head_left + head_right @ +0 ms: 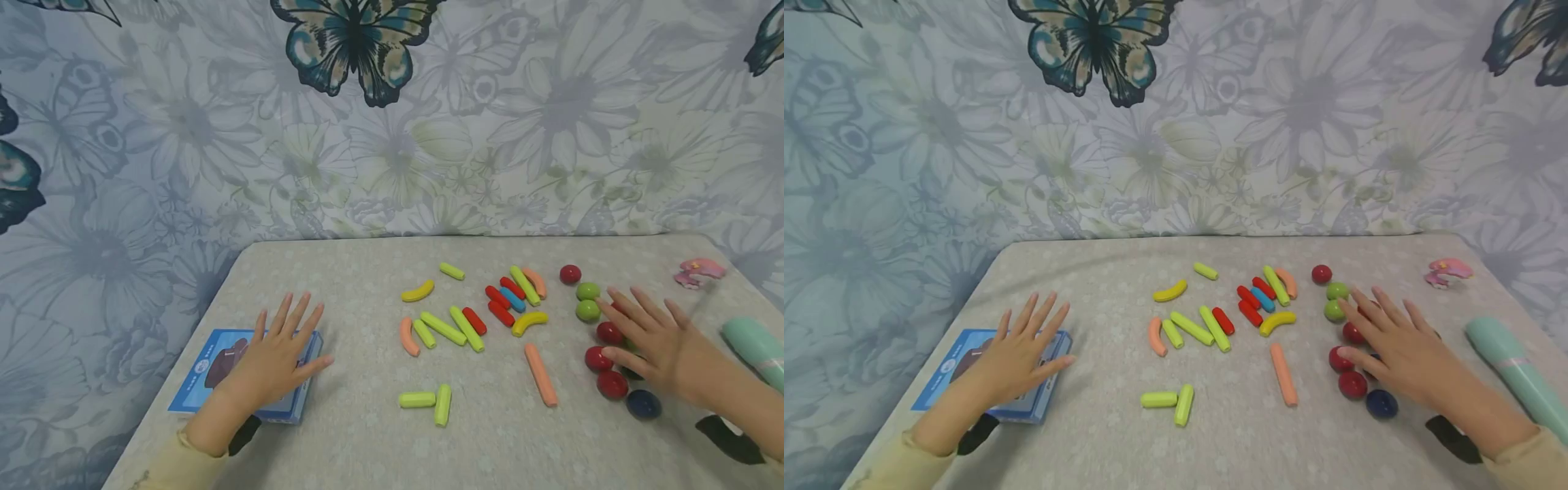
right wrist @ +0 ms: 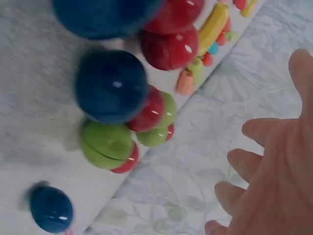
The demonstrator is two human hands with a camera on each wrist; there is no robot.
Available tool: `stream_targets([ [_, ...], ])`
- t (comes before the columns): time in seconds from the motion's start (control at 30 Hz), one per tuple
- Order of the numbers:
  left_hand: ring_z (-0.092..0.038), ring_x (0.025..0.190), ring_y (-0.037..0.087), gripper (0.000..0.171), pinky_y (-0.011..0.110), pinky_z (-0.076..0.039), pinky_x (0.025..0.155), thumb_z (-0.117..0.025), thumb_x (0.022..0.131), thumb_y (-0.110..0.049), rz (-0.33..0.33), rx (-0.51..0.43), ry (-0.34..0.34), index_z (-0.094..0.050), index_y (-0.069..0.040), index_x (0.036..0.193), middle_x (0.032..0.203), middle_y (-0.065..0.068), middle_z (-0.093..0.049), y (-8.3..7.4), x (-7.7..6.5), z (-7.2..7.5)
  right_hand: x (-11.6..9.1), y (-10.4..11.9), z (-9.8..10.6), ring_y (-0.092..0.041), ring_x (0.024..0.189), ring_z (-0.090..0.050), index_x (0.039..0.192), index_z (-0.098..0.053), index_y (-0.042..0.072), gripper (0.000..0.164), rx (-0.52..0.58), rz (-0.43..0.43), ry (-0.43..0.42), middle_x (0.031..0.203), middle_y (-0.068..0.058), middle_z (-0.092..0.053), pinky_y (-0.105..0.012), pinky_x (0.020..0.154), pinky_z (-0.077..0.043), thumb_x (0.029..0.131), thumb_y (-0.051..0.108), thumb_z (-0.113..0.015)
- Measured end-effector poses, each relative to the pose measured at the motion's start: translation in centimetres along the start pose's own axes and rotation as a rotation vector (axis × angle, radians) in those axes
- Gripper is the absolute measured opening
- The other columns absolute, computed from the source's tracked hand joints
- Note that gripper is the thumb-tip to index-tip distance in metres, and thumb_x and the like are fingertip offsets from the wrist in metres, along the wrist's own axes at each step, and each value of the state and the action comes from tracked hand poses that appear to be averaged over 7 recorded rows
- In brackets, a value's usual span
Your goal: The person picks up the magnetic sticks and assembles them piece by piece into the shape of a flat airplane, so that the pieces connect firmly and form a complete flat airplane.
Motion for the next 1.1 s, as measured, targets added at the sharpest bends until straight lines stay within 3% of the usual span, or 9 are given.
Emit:
stream_targets([
  [0.1, 0.014, 0.137, 0.028, 0.085, 0.061, 0.004, 0.102, -0.045, 0.091, -0.059, 0.007, -0.055, -0.040, -0.013, -0.009, 0.150, 0.154, 0.013, 0.003, -0.7, 0.8, 1.8, 1.0, 0.2, 1.5, -0.046, 0.131, -0.018, 0.144, -0.030, 0.001, 0.072, 0.100, 0.034, -0.036, 0.145, -0.025, -0.027, -0.062, 0.101, -0.008, 0.092, 0.045, -0.055],
  [0.2, 0.005, 0.139, 0.030, 0.083, 0.060, -0.004, 0.103, -0.051, 0.090, -0.055, 0.022, -0.164, -0.144, -0.015, -0.010, 0.150, 0.154, 0.014, -0.004, -2.1, 1.7, 4.0, 1.9, 1.0, 3.7, -0.047, 0.120, -0.037, 0.135, -0.043, -0.002, 0.059, 0.256, 0.012, -0.130, 0.134, -0.027, -0.041, -0.063, 0.092, -0.030, 0.092, 0.035, -0.059],
  [0.33, -0.016, 0.137, 0.030, 0.071, 0.056, -0.021, 0.102, -0.053, 0.092, -0.047, 0.013, -0.410, -0.249, -0.026, -0.013, 0.148, 0.151, 0.012, -0.021, -4.5, 3.1, 5.0, 3.0, 2.3, 5.2, -0.042, 0.114, -0.046, 0.129, -0.051, 0.001, 0.046, 0.518, -0.115, -0.300, 0.124, -0.023, -0.053, -0.061, 0.085, -0.038, 0.095, 0.033, -0.055],
  [0.47, -0.033, 0.130, 0.026, 0.058, 0.050, -0.032, 0.099, -0.057, 0.093, -0.037, 0.018, -0.643, -0.266, -0.039, -0.013, 0.142, 0.144, 0.007, -0.036, -6.0, 4.5, 3.5, 4.0, 3.4, 4.8, -0.029, 0.109, -0.053, 0.126, -0.056, 0.004, 0.041, 0.762, -0.191, -0.422, 0.117, -0.016, -0.059, -0.036, 0.086, -0.045, 0.098, 0.032, -0.049],
  [0.6, -0.043, 0.123, 0.027, 0.052, 0.046, -0.037, 0.096, -0.061, 0.092, -0.028, 0.088, -0.788, -0.192, -0.045, -0.009, 0.138, 0.138, 0.009, -0.045, -6.2, 5.7, 0.6, 5.2, 4.2, 3.2, -0.011, 0.105, -0.054, 0.128, -0.054, 0.002, 0.042, 1.003, -0.219, -0.420, 0.119, -0.014, -0.059, -0.015, 0.082, -0.042, 0.099, 0.032, -0.046],
  [0.67, -0.046, 0.120, 0.028, 0.051, 0.045, -0.039, 0.095, -0.062, 0.092, -0.026, 0.141, -0.853, -0.134, -0.047, -0.007, 0.136, 0.136, 0.011, -0.047, -6.0, 6.1, -1.0, 5.7, 4.7, 2.2, -0.008, 0.103, -0.054, 0.128, -0.054, 0.001, 0.043, 1.075, -0.232, -0.394, 0.120, -0.015, -0.057, -0.016, 0.084, -0.042, 0.099, 0.033, -0.047],
  [0.87, -0.050, 0.115, 0.029, 0.047, 0.046, -0.043, 0.089, -0.059, 0.094, -0.025, 0.249, -0.938, -0.012, -0.049, -0.006, 0.135, 0.131, 0.010, -0.051, -5.8, 6.9, -4.2, 6.1, 5.7, -0.8, -0.026, 0.115, -0.045, 0.130, -0.053, 0.004, 0.047, 1.139, -0.320, -0.215, 0.126, -0.015, -0.054, -0.045, 0.096, -0.037, 0.097, 0.039, -0.049],
  [0.97, -0.049, 0.115, 0.029, 0.047, 0.045, -0.044, 0.087, -0.058, 0.094, -0.028, 0.252, -0.946, 0.016, -0.049, -0.004, 0.134, 0.131, 0.011, -0.051, -6.0, 7.4, -5.1, 6.0, 6.1, -1.9, -0.030, 0.121, -0.040, 0.131, -0.051, 0.005, 0.046, 1.148, -0.355, -0.172, 0.130, -0.016, -0.051, -0.050, 0.097, -0.033, 0.098, 0.035, -0.048],
  [1.1, -0.050, 0.114, 0.031, 0.049, 0.045, -0.045, 0.085, -0.058, 0.094, -0.028, 0.244, -0.940, 0.018, -0.049, 0.001, 0.133, 0.130, 0.014, -0.051, -6.2, 7.8, -6.0, 6.4, 6.5, -2.2, -0.031, 0.122, -0.040, 0.131, -0.051, 0.002, 0.042, 1.130, -0.354, -0.191, 0.130, -0.017, -0.051, -0.049, 0.098, -0.034, 0.099, 0.029, -0.047],
])
Point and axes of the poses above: each hand's wrist, its own x-axis towards the middle knuckle, its own z-axis out of the back of the hand, y = z × x, the point moved 6 cm from there along x, towards the middle knuckle
